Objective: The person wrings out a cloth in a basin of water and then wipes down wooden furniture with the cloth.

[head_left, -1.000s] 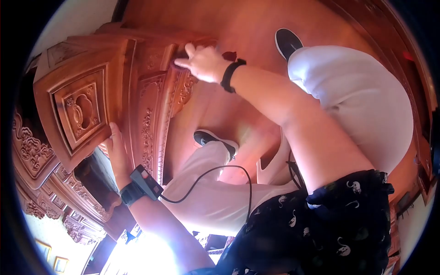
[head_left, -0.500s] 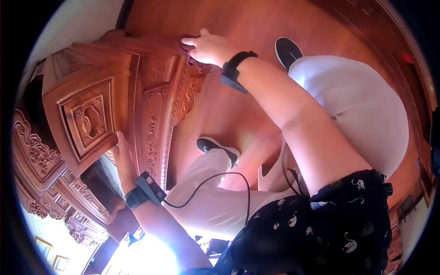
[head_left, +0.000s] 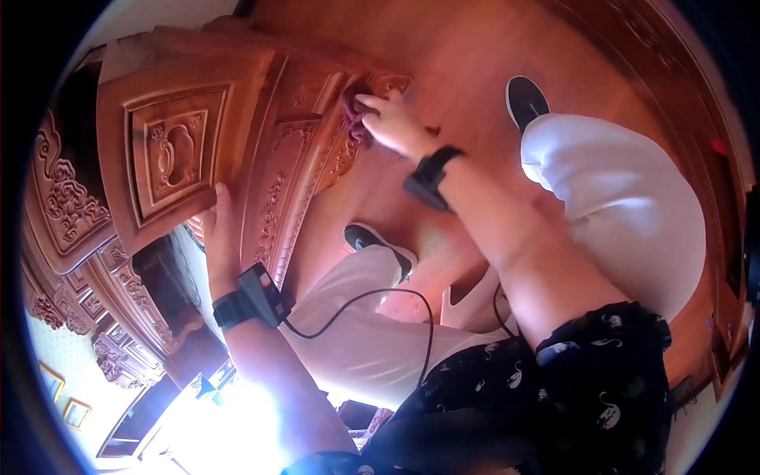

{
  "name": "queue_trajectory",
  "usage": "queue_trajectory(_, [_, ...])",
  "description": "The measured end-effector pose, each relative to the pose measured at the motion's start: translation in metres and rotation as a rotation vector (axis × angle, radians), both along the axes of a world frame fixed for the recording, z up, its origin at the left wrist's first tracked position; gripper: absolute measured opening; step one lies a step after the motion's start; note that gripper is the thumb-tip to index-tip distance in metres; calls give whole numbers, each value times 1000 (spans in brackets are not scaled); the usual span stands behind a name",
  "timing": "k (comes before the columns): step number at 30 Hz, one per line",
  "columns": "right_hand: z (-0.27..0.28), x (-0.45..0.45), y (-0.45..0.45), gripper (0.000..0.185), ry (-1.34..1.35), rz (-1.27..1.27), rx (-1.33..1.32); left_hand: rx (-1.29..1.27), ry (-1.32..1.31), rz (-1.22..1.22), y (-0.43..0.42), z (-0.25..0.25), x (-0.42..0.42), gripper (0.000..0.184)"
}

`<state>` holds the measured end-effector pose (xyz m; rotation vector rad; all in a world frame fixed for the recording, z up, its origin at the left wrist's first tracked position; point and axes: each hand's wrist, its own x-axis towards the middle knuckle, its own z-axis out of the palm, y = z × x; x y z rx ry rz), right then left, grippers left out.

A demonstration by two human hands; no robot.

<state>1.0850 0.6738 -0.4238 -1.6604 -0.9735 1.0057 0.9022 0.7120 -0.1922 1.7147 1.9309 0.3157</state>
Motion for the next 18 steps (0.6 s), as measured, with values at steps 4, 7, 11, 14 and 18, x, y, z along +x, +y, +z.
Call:
queue_trajectory(4, [6,-53,-5,40,105,-281,185,-25,-26,-17,-2,3,4,73])
queue_trajectory(7, [18,-82,12,41,-52,-322,22,91,9,-74,8,-11,-17,70])
queue_trajectory(11, [24,-139,-3,47,-137,-77,4,115,55,-50,10,-10,-22,64])
queue_trajectory(14, [29,-127,-8,46,-277,46,52,125,125,-143,7,-15,-31,58])
queue_trajectory(18, [27,-95,-9,32,-441,307,187,247,82,-147,0,-6,-5,56])
